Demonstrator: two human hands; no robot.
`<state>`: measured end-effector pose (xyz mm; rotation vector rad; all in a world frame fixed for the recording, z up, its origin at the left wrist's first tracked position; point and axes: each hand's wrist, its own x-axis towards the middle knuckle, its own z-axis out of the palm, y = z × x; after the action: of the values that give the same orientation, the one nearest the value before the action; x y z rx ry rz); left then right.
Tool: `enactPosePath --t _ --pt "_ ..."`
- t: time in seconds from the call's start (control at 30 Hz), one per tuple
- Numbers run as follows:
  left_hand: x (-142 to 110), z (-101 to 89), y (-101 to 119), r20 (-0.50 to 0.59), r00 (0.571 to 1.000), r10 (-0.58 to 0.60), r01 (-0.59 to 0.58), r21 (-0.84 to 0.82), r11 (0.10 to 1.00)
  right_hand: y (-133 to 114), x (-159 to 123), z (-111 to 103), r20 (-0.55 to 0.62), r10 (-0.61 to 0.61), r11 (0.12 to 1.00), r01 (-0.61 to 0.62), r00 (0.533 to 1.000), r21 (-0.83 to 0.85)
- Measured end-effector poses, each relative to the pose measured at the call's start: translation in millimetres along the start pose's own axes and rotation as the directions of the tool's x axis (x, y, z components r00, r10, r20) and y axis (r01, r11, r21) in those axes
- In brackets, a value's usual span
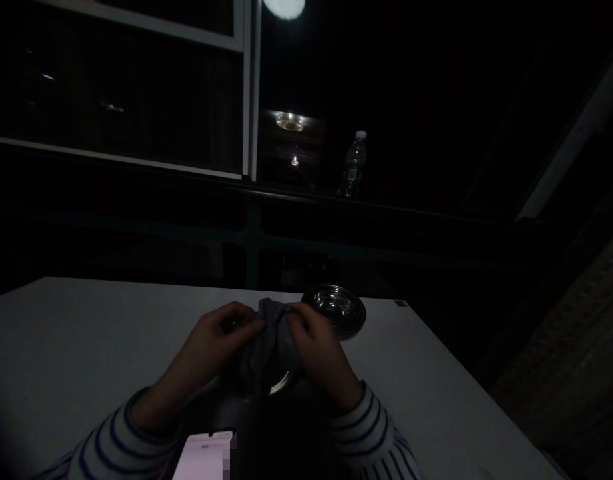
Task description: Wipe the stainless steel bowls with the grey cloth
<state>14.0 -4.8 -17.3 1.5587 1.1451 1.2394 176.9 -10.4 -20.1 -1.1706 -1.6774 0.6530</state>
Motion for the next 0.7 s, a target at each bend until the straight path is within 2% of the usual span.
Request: enactPosePath --t 0.07,0.23,0.33,0.4,0.5,0.57,0.63,0.7 --pt "1.2 -1.7 0.3 0.011 0.999 -0.038 0.039 -0.044 0.998 1.2 0.7 -1.7 -0.001 0.009 1.0 -0.009 1.0 0.009" --pt "3.3 -6.4 2.0 -0.134 0.988 -0.08 0.068 -0.096 0.993 6.3 4.1 -7.4 -0.038 -0.002 1.0 0.003 0.999 0.016" --pt "3.9 -9.7 5.5 -0.177 0.981 -0.081 0.059 -0.129 0.99 8.4 5.8 -13.6 -0.066 -0.004 1.0 0.006 0.998 0.025" --pt "3.6 -10.8 7.9 -0.178 0.981 -0.082 0.055 -0.153 0.987 7.0 4.9 -17.4 -0.068 0.037 0.998 -0.033 0.997 0.055" --pt "2.1 -10.0 10.7 -0.17 0.982 -0.085 0.056 -0.169 0.984 1.3 0.7 -19.4 0.006 0.125 0.97 -0.123 0.992 0.208" --pt "1.0 -8.9 12.0 -0.16 0.984 -0.082 0.057 -0.153 0.987 -2.1 -1.7 -17.1 0.089 0.127 0.948 -0.147 0.988 0.283" --pt "0.4 -8.7 12.5 -0.138 0.988 -0.069 0.049 -0.143 0.989 -3.3 -2.1 -13.4 0.123 0.104 0.961 -0.132 0.987 0.245" --pt "0.7 -10.1 12.3 -0.115 0.992 -0.048 0.03 -0.161 0.987 -2.8 -0.6 -10.8 0.118 0.082 0.986 -0.098 0.99 0.138"
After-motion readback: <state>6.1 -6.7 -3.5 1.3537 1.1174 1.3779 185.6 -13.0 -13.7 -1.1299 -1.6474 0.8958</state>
